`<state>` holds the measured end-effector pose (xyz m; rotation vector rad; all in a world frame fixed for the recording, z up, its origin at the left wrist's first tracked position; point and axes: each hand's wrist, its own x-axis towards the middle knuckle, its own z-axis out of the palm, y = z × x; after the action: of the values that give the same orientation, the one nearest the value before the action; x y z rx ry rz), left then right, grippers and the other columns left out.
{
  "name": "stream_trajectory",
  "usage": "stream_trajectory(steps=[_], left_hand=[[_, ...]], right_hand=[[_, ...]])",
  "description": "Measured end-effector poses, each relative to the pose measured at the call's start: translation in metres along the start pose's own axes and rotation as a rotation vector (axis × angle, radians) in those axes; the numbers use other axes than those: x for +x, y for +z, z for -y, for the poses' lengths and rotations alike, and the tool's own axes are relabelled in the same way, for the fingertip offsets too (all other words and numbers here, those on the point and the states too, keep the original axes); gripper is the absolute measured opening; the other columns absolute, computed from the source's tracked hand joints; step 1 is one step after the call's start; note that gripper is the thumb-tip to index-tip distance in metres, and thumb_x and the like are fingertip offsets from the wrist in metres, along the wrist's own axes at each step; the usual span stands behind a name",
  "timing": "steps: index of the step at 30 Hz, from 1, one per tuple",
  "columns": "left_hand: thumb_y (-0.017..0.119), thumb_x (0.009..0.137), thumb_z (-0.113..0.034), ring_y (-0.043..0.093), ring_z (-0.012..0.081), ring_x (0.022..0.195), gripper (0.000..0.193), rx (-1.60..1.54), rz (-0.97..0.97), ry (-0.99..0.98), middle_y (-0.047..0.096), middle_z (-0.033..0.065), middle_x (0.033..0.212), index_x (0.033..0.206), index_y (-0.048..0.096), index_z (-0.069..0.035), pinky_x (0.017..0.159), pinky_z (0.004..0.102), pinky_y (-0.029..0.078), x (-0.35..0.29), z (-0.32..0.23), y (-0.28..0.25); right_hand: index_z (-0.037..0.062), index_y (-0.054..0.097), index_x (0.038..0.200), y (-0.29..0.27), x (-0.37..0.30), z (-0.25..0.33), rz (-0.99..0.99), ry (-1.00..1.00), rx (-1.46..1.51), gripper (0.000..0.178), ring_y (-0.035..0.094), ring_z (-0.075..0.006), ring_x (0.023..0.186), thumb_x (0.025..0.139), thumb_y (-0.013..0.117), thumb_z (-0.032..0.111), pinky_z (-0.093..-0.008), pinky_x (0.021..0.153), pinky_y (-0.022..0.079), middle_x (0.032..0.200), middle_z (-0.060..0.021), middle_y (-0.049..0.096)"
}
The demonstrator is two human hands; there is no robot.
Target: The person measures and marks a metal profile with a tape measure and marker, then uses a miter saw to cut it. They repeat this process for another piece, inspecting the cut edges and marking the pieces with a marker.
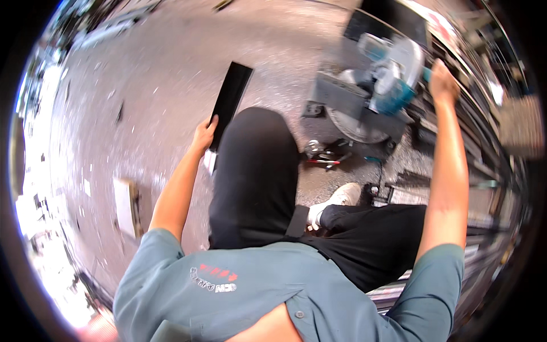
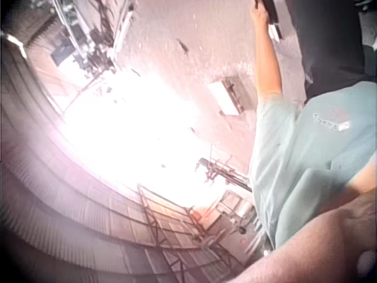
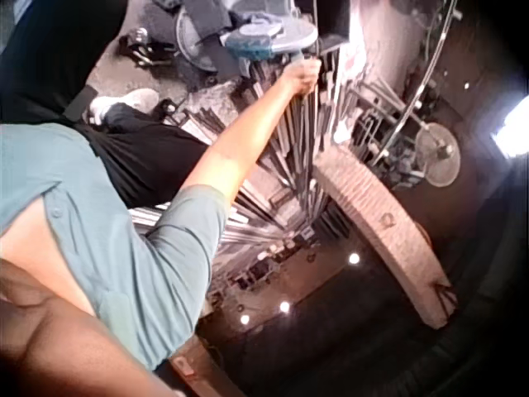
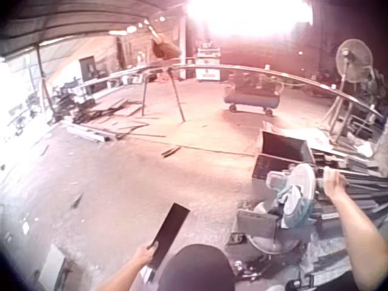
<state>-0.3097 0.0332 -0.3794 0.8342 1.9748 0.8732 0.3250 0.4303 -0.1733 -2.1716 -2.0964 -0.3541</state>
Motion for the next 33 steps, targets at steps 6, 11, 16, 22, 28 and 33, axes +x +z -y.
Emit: stream_trajectory(steps=[6, 11, 16, 22, 28, 33], left_hand=[[0.063, 0.104, -0.054, 0.070, 0.0246, 0.117, 0.058, -0.033, -0.362, -0.171, 0.076, 0.0161, 0.123, 0.140, 0.068, -0.009, 0.103, 0.0370, 0.051, -0.063, 0.078, -0.082], [0.061, 0.102, -0.053, 0.068, 0.0372, 0.123, 0.047, 0.298, -0.368, -0.458, 0.074, 0.0152, 0.128, 0.135, 0.072, -0.021, 0.106, 0.0454, 0.051, -0.088, 0.174, -0.116], [0.063, 0.100, -0.044, 0.068, 0.0398, 0.122, 0.043, 0.481, -0.314, -0.653, 0.073, 0.0188, 0.128, 0.129, 0.074, -0.014, 0.106, 0.0478, 0.051, -0.151, 0.280, -0.150], [0.069, 0.095, -0.035, 0.062, 0.0441, 0.127, 0.048, 0.694, -0.664, -0.487, 0.065, 0.0192, 0.137, 0.137, 0.069, -0.013, 0.111, 0.0528, 0.047, -0.135, 0.214, -0.104], [0.071, 0.097, -0.036, 0.058, 0.0410, 0.132, 0.055, 0.337, -0.610, 0.124, 0.063, 0.0246, 0.139, 0.138, 0.065, 0.001, 0.114, 0.0495, 0.044, -0.088, 0.124, -0.126], [0.054, 0.112, -0.035, 0.053, 0.0279, 0.143, 0.051, -0.192, -0.269, 0.314, 0.058, 0.0180, 0.152, 0.148, 0.058, 0.000, 0.122, 0.0394, 0.037, -0.121, -0.080, -0.074]], right_hand=[[0.0105, 0.069, 0.135, -0.006, -0.014, 0.020, -0.007, -0.003, -0.010, 0.070, 0.060, -0.0457, 0.128, 0.111, 0.023, 0.057, -0.0549, 0.109, 0.046, 0.137, -0.0221, 0.066], [0.0164, 0.067, 0.141, -0.035, -0.032, -0.048, -0.241, 0.015, -0.333, 0.066, 0.054, -0.0351, 0.138, 0.112, 0.024, 0.058, -0.0518, 0.114, 0.043, 0.155, -0.0094, 0.055], [0.0131, 0.067, 0.139, -0.042, -0.050, -0.095, -0.223, 0.094, -0.196, 0.070, 0.055, -0.0400, 0.136, 0.110, 0.027, 0.063, -0.0527, 0.114, 0.042, 0.152, -0.0140, 0.058], [0.0081, 0.071, 0.131, -0.046, -0.147, -0.181, 0.075, 0.200, -0.283, 0.070, 0.060, -0.0461, 0.125, 0.110, 0.028, 0.060, -0.0550, 0.107, 0.047, 0.135, -0.0240, 0.065], [0.0004, 0.071, 0.128, 0.003, -0.212, -0.139, 0.513, 0.038, 0.186, 0.054, 0.066, -0.0382, 0.127, 0.102, 0.062, 0.047, -0.0449, 0.106, 0.050, 0.129, -0.0258, 0.070], [0.0044, 0.074, 0.114, 0.028, -0.235, -0.158, 0.526, 0.006, 0.237, 0.038, 0.071, -0.0388, 0.111, 0.098, 0.068, 0.038, -0.0474, 0.096, 0.055, 0.114, -0.0211, 0.075]])
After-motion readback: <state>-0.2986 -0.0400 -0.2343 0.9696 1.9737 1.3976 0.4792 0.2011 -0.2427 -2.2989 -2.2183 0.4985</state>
